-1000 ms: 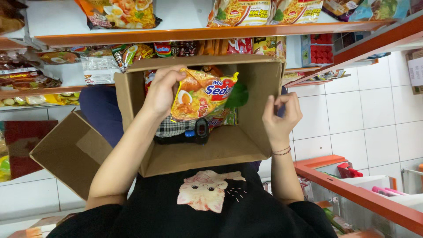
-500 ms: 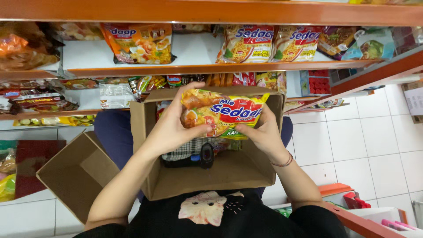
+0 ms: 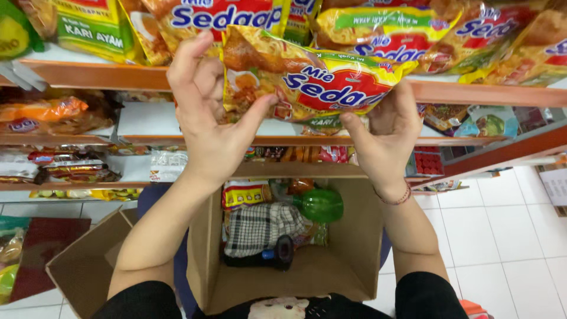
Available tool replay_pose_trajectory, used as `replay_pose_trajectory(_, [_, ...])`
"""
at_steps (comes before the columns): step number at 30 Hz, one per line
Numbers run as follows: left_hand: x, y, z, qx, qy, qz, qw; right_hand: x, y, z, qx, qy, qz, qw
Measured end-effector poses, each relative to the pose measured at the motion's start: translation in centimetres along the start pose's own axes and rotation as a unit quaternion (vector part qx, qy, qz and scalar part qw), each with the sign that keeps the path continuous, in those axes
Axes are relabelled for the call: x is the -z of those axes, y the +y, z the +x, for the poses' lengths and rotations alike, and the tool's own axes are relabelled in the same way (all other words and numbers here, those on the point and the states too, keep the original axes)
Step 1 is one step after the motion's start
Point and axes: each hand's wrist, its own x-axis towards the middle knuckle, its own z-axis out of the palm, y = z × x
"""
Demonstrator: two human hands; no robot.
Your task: The person takes instant noodle packets and other grocery items from a cardboard box, wipes them with a cloth, scans them with a handheld barcode scanner, and places them onto the store shelves.
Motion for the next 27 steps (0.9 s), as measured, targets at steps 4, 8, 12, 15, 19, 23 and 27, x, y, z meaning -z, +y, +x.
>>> replay_pose_trajectory(4, [-0.6, -1.7, 3.3, -0.048, 0.055, 0.126, 0.989, -1.7, 1.4, 3.0, 0.082, 0.048, -0.098, 0.991])
replay_pose_trajectory(8, [-0.1, -2.6, 4.0, -0.154, 0.009, 0.227, 0.962, -2.2, 2.0, 3.9, 0.093, 0.061, -0.166, 0.980])
replay_pose_trajectory(12, [-0.1, -2.9, 3.8, -0.129, -0.016, 0.246, 0.960, -2.0, 1.8, 4.2, 0.092, 0.038, -0.199, 0.975])
replay_pose_trajectory(15, [-0.4, -3.3, 3.4, -0.123, -0.009, 0.247, 0.961, -2.2, 1.5, 4.3, 0.092, 0.045, -0.241, 0.965])
replay_pose_trajectory(19, [0.2, -3.5, 2.5, -0.147, 0.005, 0.236, 0.961, -3.0, 0.5, 4.0, 0.142, 0.028, -0.312, 0.939])
replay_pose_trajectory(23, [1.9, -2.8, 1.6, -0.170, 0.028, 0.238, 0.956, -4.2, -0.1, 3.3, 0.181, -0.020, -0.422, 0.888])
replay_pose_trajectory(27, [3.8, -1.0, 1.7, -0.101, 0.002, 0.259, 0.961, -5.6, 0.4, 3.3, 0.173, -0.043, -0.364, 0.914])
